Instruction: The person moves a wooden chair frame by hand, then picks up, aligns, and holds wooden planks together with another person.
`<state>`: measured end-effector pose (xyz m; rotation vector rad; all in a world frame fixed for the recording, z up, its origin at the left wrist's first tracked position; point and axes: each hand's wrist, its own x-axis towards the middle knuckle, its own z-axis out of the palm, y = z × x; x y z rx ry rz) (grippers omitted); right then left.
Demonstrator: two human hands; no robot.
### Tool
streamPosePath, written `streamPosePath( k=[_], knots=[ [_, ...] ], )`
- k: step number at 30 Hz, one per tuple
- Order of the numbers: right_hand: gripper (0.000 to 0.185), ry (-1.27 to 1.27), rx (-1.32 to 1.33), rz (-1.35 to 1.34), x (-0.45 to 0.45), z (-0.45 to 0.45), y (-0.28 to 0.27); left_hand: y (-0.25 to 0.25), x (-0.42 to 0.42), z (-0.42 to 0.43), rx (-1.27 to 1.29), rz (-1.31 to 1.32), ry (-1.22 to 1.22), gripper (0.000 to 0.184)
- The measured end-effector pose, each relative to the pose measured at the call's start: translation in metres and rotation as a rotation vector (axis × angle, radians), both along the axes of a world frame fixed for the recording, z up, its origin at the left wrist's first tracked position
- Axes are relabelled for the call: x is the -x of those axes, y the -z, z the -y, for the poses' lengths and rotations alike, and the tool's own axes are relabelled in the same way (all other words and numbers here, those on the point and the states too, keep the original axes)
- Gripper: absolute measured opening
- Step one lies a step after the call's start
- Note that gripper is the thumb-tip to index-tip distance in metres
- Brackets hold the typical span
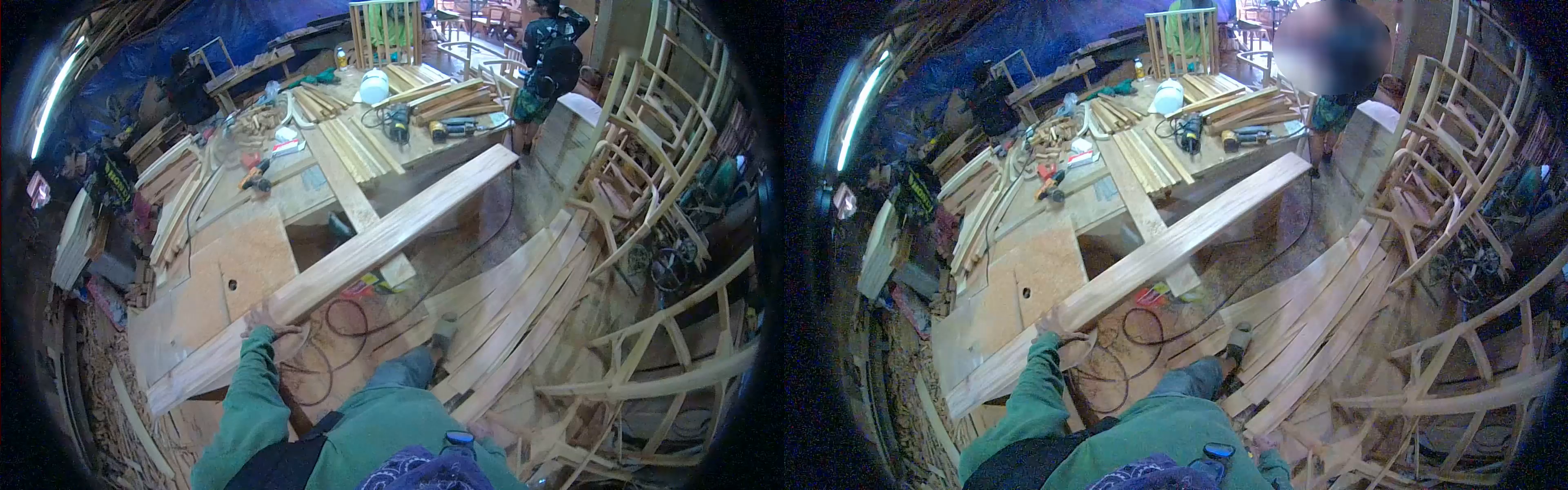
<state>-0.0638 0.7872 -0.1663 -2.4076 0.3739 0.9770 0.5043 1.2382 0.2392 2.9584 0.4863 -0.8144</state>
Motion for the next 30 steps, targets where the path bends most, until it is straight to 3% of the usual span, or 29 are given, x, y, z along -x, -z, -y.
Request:
streamPosePath(
  k=[2, 4, 5, 8, 10, 11, 12, 15, 17, 19, 21, 25, 30],
  knots=[
    [0.032, 0.002, -0.018, 0.147, -0.012, 0.019, 0.022, -0.007, -0.007, 0.047, 0.037, 0.113, 0.149, 0.143],
    [0.029, -0.006, -0.036, 0.278, -0.007, 0.031, 0.054, 0.036, -0.034, 0.083, 0.135, 0.187, 0.261, 0.143],
    [0.029, 0.198, -0.129, 0.158, -0.021, 0.045, 0.019, 0.052, -0.044, 0.100, 0.179, 0.221, 0.312, 0.143],
    [0.033, 0.926, -0.401, -0.110, -0.095, 0.072, -0.076, -0.002, -0.050, 0.182, 0.168, 0.072, 0.219, 0.143],
    [0.035, 1.081, -0.460, -0.141, -0.147, 0.093, -0.123, -0.008, -0.063, 0.208, 0.128, 0.028, 0.204, 0.142],
    [0.037, 1.089, -0.474, -0.145, -0.169, 0.104, -0.138, -0.006, -0.066, 0.218, 0.104, 0.004, 0.195, 0.141],
    [0.039, 1.072, -0.481, -0.143, -0.194, 0.116, -0.149, 0.037, -0.078, 0.206, 0.111, 0.085, 0.263, 0.142],
    [0.044, 0.928, -0.463, -0.076, -0.274, 0.155, -0.171, 0.022, -0.089, 0.239, 0.044, -0.028, 0.114, 0.144],
    [0.036, 0.753, -0.452, 0.154, -0.315, 0.187, -0.126, 0.020, -0.092, 0.252, 0.022, -0.005, 0.100, 0.143],
    [0.033, 0.571, -0.382, 0.241, -0.378, 0.222, -0.125, 0.007, -0.091, 0.263, 0.005, -0.019, 0.076, 0.142],
    [0.037, 0.625, -0.508, 0.285, -0.451, 0.241, -0.203, 0.015, -0.094, 0.258, 0.002, -0.027, 0.068, 0.142],
    [0.037, 0.754, -0.590, 0.233, -0.518, 0.283, -0.222, 0.027, -0.095, 0.252, -0.024, 0.003, 0.072, 0.140],
    [0.040, 0.795, -0.507, 0.072, -0.523, 0.317, -0.250, 0.026, -0.097, 0.249, 0.010, 0.007, 0.054, 0.133]
  ],
)
